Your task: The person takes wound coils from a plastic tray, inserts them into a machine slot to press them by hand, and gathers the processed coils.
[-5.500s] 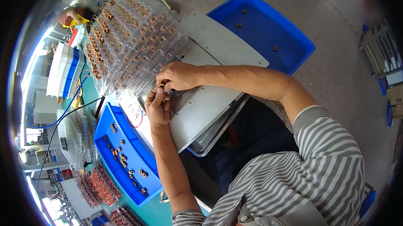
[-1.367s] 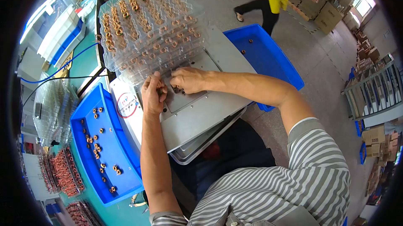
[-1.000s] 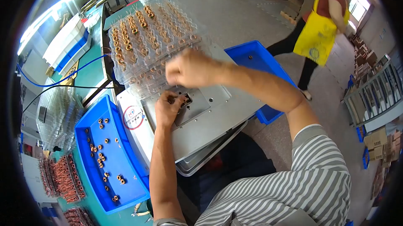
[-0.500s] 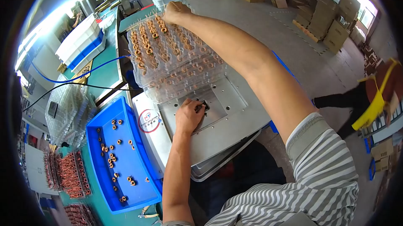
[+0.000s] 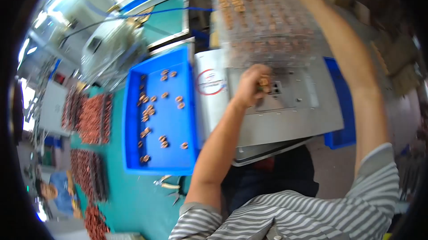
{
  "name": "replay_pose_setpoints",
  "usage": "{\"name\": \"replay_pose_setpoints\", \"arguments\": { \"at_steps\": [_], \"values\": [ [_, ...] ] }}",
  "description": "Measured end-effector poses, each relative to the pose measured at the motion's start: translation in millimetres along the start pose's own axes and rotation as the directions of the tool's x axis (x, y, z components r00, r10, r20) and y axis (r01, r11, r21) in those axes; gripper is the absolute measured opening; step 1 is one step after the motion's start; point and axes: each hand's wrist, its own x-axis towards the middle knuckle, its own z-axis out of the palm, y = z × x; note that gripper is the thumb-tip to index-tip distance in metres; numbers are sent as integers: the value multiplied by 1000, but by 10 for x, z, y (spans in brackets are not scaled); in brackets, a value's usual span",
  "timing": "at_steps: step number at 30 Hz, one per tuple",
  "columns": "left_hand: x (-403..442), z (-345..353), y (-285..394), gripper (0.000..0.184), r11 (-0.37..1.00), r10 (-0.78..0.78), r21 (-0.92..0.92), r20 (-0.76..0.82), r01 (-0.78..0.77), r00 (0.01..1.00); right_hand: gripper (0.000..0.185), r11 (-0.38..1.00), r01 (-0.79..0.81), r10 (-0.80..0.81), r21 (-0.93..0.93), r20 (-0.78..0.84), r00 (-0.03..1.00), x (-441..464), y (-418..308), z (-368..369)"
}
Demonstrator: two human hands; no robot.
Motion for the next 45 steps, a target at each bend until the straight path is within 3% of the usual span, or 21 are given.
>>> {"name": "replay_pose_setpoints", "arguments": {
  "at_steps": [1, 2, 3, 4, 6, 7, 9, 13, 15, 20, 22, 24, 27, 31, 35, 37, 40, 45],
  "values": [
    [-19, -24, -8, 25, 998, 21, -68, 43, -18, 999, 57, 980, 51, -64, 195, 63, 996, -427, -163, -119],
    [-14, -47, -33, 19, 993, 44, -108, 61, -38, 997, 28, 883, 380, -378, 276, -63, 924, -771, -67, -93],
    [-2, -46, -49, 13, 988, 70, -143, 69, -60, 995, 24, 880, 362, -398, 308, 64, 915, -1156, -151, -178],
    [-14, 80, -4, 9, 990, 52, -130, -67, -61, 996, 18, 892, 355, -395, 279, 100, 913, -1505, -141, -216],
    [55, 2, -90, 22, 979, 134, -150, -14, -135, 991, 26, 896, 272, -346, 350, 170, 923, -2088, 27, -234],
    [70, 31, -101, 20, 978, 152, -133, -62, -159, 986, 35, 895, 223, -315, 387, 194, 929, -2288, 154, -228],
    [31, 129, -65, 18, 974, 189, -92, -173, -207, 967, 34, 878, 271, -353, 395, 151, 923, -2516, 507, -90],
    [16, 159, -77, 26, 962, 270, 5, -156, -272, 950, 25, 888, 107, -248, 447, 270, 930, -2718, 820, 6],
    [9, 167, -98, 24, 962, 273, 53, -152, -268, 950, 18, 890, -77, -111, 449, 378, 919, -2784, 880, 30],
    [12, 173, -116, 21, 952, 281, 169, -148, -255, 948, 21, 908, -95, -82, 408, 396, 915, -2825, 1012, 30],
    [0, 204, -122, 18, 899, 313, 368, -154, -239, 937, 20, 915, -106, -68, 390, 406, 911, -2841, 1029, 26],
    [-1, 196, -139, 16, 872, 301, 438, -126, -219, 945, 20, 951, 3, -128, 310, 385, 914, -2854, 1047, 35],
    [4, 173, -171, 15, 790, 339, 565, -76, -239, 938, 19, 959, 3, -120, 284, 395, 911, -2860, 1054, 33],
    [30, 140, -200, 14, 665, 428, 667, 30, -337, 903, 19, 918, -144, -21, 370, 409, 912, -2855, 1093, 45],
    [19, 186, -182, 16, 695, 424, 638, 9, -331, 906, 18, 887, -167, -39, 431, 430, 902, -2854, 1198, 79],
    [3, 226, -150, 21, 870, 281, 450, -116, -202, 953, 17, 867, -168, -57, 469, 429, 902, -2867, 1191, 63],
    [8, 211, -120, 23, 928, 163, 353, -99, -118, 982, 16, 883, -154, -67, 443, 444, 894, -2894, 1180, 32],
    [-10, 209, -96, 22, 922, 52, 387, -81, -17, 995, 19, 912, -95, -91, 398, 423, 901, -2915, 1161, -27]
  ]
}}
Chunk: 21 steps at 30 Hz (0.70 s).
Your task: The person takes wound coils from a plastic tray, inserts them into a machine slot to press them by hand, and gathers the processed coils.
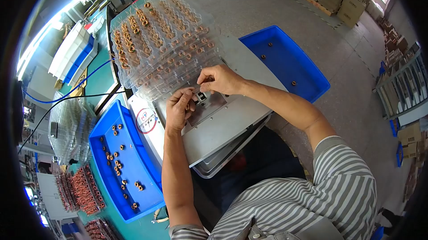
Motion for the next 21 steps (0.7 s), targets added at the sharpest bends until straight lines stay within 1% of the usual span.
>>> {"name": "replay_pose_setpoints", "arguments": {
  "at_steps": [1, 3, 5, 6, 8, 9, 10, 11, 12, 13, 14, 15, 16, 17, 18, 19, 20, 21],
  "values": [
    [1, 4, -1, 22, 999, -20, 27, 15, 19, 1000, 19, 1000, 0, 0, 0, 0, 1000, -11, -23, -8],
    [1, -7, -5, 22, 999, -30, 19, 23, 29, 999, 20, 997, -32, 34, -63, 22, 999, -34, -54, -17],
    [-4, -11, -13, 23, 999, -41, 11, 30, 40, 999, 19, 998, -37, 38, -41, 39, 999, -40, -21, -26],
    [-7, -2, -14, 23, 998, -50, 41, 48, 48, 998, 19, 999, -40, 41, -20, 55, 998, -49, -27, -30],
    [-7, 10, 11, 25, 994, -72, 92, 89, 64, 993, 16, 998, -48, 50, -46, 48, 998, -104, -100, -46],
    [-27, 16, 24, 25, 990, -88, 121, 90, 77, 992, 16, 998, -55, 55, -8, 44, 998, -88, -21, -62],
    [0, 5, -28, 30, 972, -89, 226, 82, 68, 993, 15, 997, -56, 53, 46, 57, 997, -77, 111, -50],
    [-15, 2, -22, 30, 969, -103, 234, 87, 80, 991, 14, 989, -102, 94, 106, 73, 993, -84, 97, -36],
    [-32, 12, -1, 29, 970, -68, 240, 110, 40, 992, 12, 993, -113, 111, 25, 54, 992, -100, -2, -31],
    [-50, 4, 43, 27, 971, -34, 239, 147, -2, 988, 12, 992, -124, 123, 10, 64, 990, -89, 29, -35],
    [-70, -35, 75, 27, 967, -28, 256, 107, 0, 994, 13, 989, -123, 117, 87, 71, 991, -96, 25, -23],
    [-63, -31, 69, 25, 973, -36, 231, 144, 2, 989, 13, 989, -112, 103, 98, 93, 990, -57, 11, 12],
    [-55, -10, 56, 23, 981, -44, 195, 195, 5, 980, 13, 993, -96, 89, 72, 96, 991, -52, 1, -5],
    [-66, -27, 23, 23, 983, -51, 184, 203, 13, 978, 14, 994, -97, 94, 39, 85, 992, -103, 10, -48],
    [-30, -61, -50, 22, 972, 0, 230, 185, -43, 983, 13, 988, -130, 119, 83, 125, 985, -99, 14, -78],
    [10, -41, -113, 21, 959, 56, 263, 188, -105, 981, 13, 990, -118, 106, 80, 141, 984, -104, 21, -81],
    [10, -23, -127, 21, 942, 47, 320, 179, -104, 983, 13, 992, -109, 98, 69, 146, 984, -127, 30, -77],
    [17, -18, -134, 21, 921, 48, 373, 172, -110, 984, 14, 997, -77, 74, 19, 137, 988, -130, 37, -89]
  ]
}}
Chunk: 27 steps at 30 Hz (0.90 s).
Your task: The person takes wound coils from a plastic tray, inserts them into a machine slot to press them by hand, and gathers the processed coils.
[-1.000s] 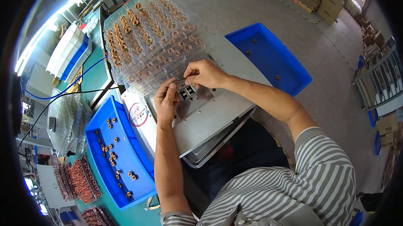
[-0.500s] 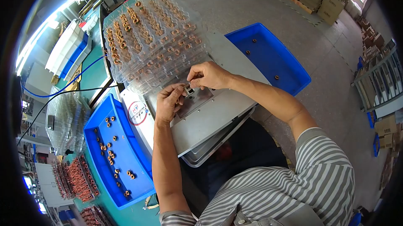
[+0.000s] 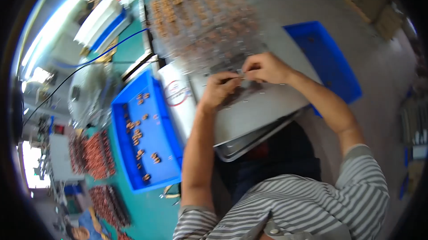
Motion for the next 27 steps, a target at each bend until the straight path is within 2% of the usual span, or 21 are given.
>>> {"name": "replay_pose_setpoints", "arguments": {
  "at_steps": [2, 4, 6, 8, 11, 13, 15, 17, 27],
  "values": [
    [5, 18, -13, 20, 1000, 1, 15, -34, 0, 999, 15, 993, 5, -8, -118, -30, 1000, -12, -78, -12],
    [7, 34, 61, 20, 996, -31, -92, -107, 21, 994, 17, 980, -30, 18, -198, -62, 998, 7, -136, -42],
    [43, -17, 17, 21, 993, -10, -120, -246, -20, 969, 18, 914, 155, -207, -374, -103, 973, 88, -111, -69],
    [53, -50, 20, 23, 989, 30, -128, -303, -72, 952, 18, 903, 137, -194, -407, -101, 976, 150, -136, -57],
    [51, -92, 12, 24, 982, -13, -176, -413, -65, 911, 16, 870, 133, -180, -475, -55, 982, 254, -168, -11],
    [42, -110, 39, 23, 963, -53, -262, -406, -61, 913, 15, 841, 145, -173, -521, -6, 985, 320, -162, 13],
    [33, -132, 69, 23, 938, -89, -341, -395, -56, 915, 15, 754, 237, -229, -612, 93, 969, 383, -121, 43],
    [27, -141, 92, 22, 889, -133, -454, -377, -57, 917, 15, 748, 238, -218, -619, 108, 970, 436, -84, 95],
    [46, -175, 40, 21, 868, -143, -491, -380, -68, 914, 14, 695, 272, -215, -666, 169, 962, 559, -18, 161]
  ]
}}
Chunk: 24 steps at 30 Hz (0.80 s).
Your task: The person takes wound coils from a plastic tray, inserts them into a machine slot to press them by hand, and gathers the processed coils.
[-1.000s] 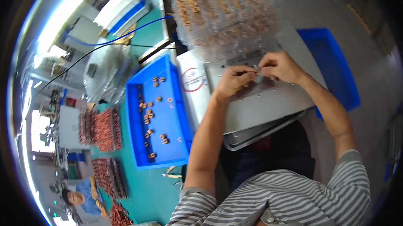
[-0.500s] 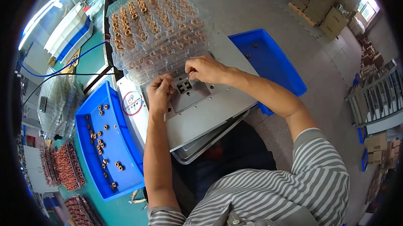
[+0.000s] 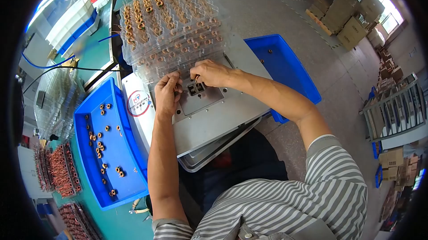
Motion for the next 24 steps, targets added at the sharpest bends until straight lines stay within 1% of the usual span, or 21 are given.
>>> {"name": "replay_pose_setpoints", "arguments": {
  "at_steps": [4, 7, 8, 9, 10, 11, 12, 13, 14, 15, 16, 17, 18, 19, 21, 22, 23, 24],
  "values": [
    [-1, -3, -13, 20, 1000, -8, 18, 4, 8, 1000, 13, 1000, -20, 20, -7, 14, 1000, 29, -3, 14],
    [6, 56, -39, 23, 999, 3, 35, -5, -3, 1000, 11, 999, 44, -44, -14, -6, 999, 34, 22, -3],
    [0, 35, -34, 25, 998, 15, 55, -29, -13, 999, 11, 997, 80, -80, 0, -4, 997, 44, 31, -20],
    [20, 4, -57, 26, 993, -7, 121, 13, 6, 1000, 9, 993, 100, -101, -68, -19, 995, 40, 76, 10],
    [6, 68, -36, 29, 988, 8, 157, -33, -3, 999, 9, 984, 111, -110, -138, 13, 994, 45, 37, -20],
    [30, 64, -81, 27, 972, 128, 190, 44, -134, 991, 9, 986, 133, -135, -100, -7, 991, 51, 65, -25],
    [66, 63, -117, 27, 951, 181, 250, 28, -182, 983, 10, 994, 37, -33, -102, 45, 998, 75, 26, -42],
    [286, 17, -328, 27, 893, 339, 302, 34, -332, 940, 9, 993, 108, -110, -43, -43, 993, 71, 30, -19],
    [93, 38, -121, 25, 932, 258, 262, 5, -250, 966, 8, 999, 34, -34, -40, 8, 999, 92, 48, -36],
    [104, 16, -97, 23, 964, 230, 134, 12, -229, 973, 9, 993, 82, -80, -87, 22, 997, 117, 119, -34],
    [30, -18, -26, 19, 953, 274, 137, -16, -270, 961, 9, 987, 141, -141, -70, 6, 990, 147, 147, 11],
    [52, -57, -69, 18, 956, 290, 57, -34, -288, 956, 8, 991, 128, -128, -33, 9, 992, 167, 113, 26],
    [88, -74, -116, 18, 958, 283, 59, -43, -280, 958, 8, 993, 98, -96, -69, 31, 995, 186, 87, 11],
    [112, -29, -118, 19, 964, 263, 59, -33, -260, 964, 8, 992, 117, -115, -49, 43, 992, 182, 117, 18],
    [128, -66, -143, 19, 961, 273, 57, -26, -271, 962, 8, 997, 70, -69, -28, 33, 997, 120, 137, -8],
    [79, -13, -90, 19, 961, 273, 46, -9, -273, 962, 10, 995, 93, -88, -32, 120, 989, 143, 227, -20],
    [28, -39, -82, 21, 938, 282, 218, -30, -269, 959, 13, 994, 100, -102, 34, 71, 992, 151, 287, 106],
    [1, -82, -101, 24, 881, 328, 368, -20, -298, 944, 17, 994, 79, -80, 71, 14, 997, 117, 201, 211]
  ]
}}
